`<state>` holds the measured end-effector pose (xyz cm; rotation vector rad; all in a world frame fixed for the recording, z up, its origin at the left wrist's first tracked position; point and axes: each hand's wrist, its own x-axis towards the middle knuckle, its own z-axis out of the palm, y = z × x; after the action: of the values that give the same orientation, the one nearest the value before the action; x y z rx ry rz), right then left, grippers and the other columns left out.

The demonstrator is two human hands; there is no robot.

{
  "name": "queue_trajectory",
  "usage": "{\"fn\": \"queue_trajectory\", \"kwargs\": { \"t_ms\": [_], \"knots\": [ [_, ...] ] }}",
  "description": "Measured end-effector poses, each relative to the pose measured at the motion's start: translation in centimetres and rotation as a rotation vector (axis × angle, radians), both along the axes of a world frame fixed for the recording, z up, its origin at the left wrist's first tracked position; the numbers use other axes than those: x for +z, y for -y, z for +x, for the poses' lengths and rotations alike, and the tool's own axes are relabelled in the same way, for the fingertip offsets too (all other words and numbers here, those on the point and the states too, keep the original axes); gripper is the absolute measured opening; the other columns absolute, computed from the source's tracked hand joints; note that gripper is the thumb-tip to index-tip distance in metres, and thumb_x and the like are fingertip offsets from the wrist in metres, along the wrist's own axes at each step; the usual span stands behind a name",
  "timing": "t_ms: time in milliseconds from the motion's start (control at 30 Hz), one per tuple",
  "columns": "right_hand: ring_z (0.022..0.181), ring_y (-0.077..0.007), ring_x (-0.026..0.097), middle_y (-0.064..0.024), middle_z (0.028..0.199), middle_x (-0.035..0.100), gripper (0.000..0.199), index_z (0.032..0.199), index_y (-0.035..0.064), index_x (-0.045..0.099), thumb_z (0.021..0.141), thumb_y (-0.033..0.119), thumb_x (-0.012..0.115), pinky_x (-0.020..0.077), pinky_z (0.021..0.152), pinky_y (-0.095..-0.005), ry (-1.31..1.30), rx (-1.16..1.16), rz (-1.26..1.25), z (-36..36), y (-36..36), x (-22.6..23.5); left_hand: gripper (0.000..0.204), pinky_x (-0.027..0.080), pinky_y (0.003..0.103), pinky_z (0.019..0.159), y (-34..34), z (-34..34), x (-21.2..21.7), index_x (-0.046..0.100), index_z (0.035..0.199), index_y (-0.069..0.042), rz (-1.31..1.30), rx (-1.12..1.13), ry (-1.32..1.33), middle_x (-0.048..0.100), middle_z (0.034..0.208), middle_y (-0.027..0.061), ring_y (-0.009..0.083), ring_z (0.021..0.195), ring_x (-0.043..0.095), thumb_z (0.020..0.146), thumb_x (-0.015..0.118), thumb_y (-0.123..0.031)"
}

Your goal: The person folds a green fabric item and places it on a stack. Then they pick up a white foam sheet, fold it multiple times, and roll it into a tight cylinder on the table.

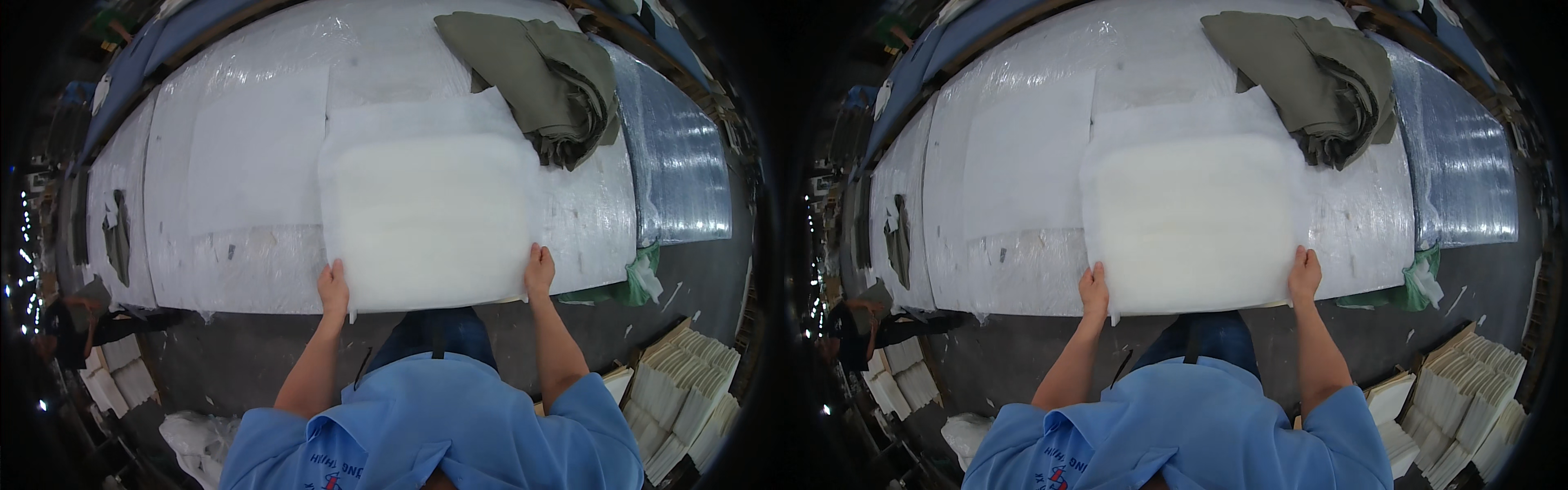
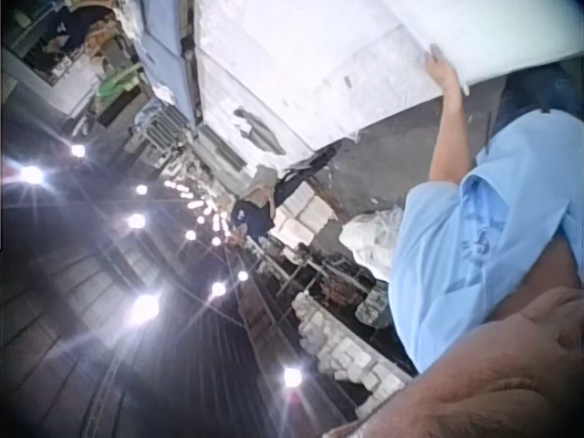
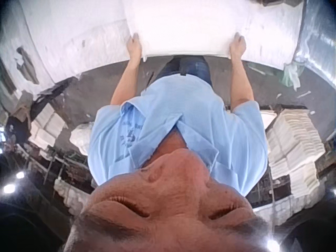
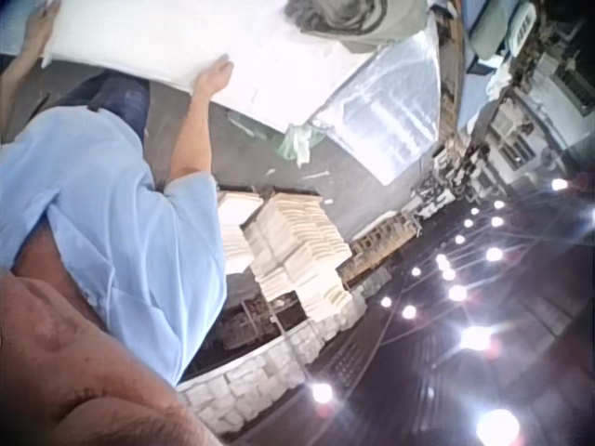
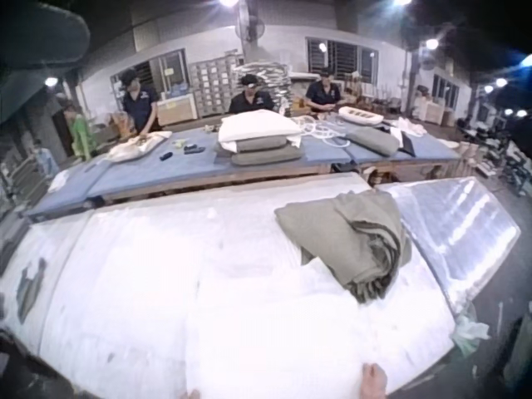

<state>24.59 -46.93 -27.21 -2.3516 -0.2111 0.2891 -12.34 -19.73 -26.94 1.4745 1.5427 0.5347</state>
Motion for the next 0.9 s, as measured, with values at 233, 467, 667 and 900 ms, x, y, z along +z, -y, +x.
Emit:
{"fn": "queue_trajectory", "kwargs": {
  "t_ms": [233,467,667,900],
  "knots": [
    [0.067,-0.01,0.041,-0.0009,0.068,0.05,0.037,0.082,-0.0003,0.059,0.106,0.028,0.056,0.0397,0.062,-0.0301,-0.09,0.052,0.041,2.0,1.4,-2.6,0.042,0.048,0.045,0.074,0.0,-1.0,-1.3,0.066,0.097,0.006,0.055,-0.064,-0.174,0.067,0.084,0.025,0.0374,0.078,0.064,0.105,0.053,-0.034],
    [0.067,-0.0189,0.052,-0.0106,0.072,0.059,0.031,0.093,-0.0005,0.066,0.103,0.028,0.059,0.0459,0.067,-0.0356,-0.068,0.092,-0.106,2.8,0.5,-1.1,0.036,0.05,0.043,0.078,-0.9,-0.9,-0.8,0.065,0.105,0.004,0.069,-0.185,-0.271,0.069,0.092,0.0193,0.0323,0.083,0.066,0.105,0.052,-0.03],
    [0.09,-0.0192,0.059,-0.0081,0.103,0.064,0.028,0.126,0.0027,0.063,0.102,0.017,0.061,0.0491,0.082,-0.0341,0.205,-0.15,0.027,3.0,2.2,5.6,0.028,0.053,0.036,0.081,-1.3,-4.4,5.3,0.065,0.111,0.002,0.067,0.092,-0.065,0.071,0.095,0.0117,0.0241,0.087,0.067,0.106,0.054,-0.023],
    [0.129,-0.0381,0.053,-0.0279,0.137,0.053,0.056,0.144,-0.0061,0.043,0.101,0.025,0.059,0.0429,0.108,-0.0422,0.15,0.255,-0.181,-6.7,-1.3,5.3,0.046,0.044,0.037,0.108,3.6,-1.4,5.9,0.054,0.137,0.009,-0.183,-0.182,0.147,0.062,0.135,0.0238,0.0318,0.125,0.06,0.106,0.053,-0.025]
  ]
}}
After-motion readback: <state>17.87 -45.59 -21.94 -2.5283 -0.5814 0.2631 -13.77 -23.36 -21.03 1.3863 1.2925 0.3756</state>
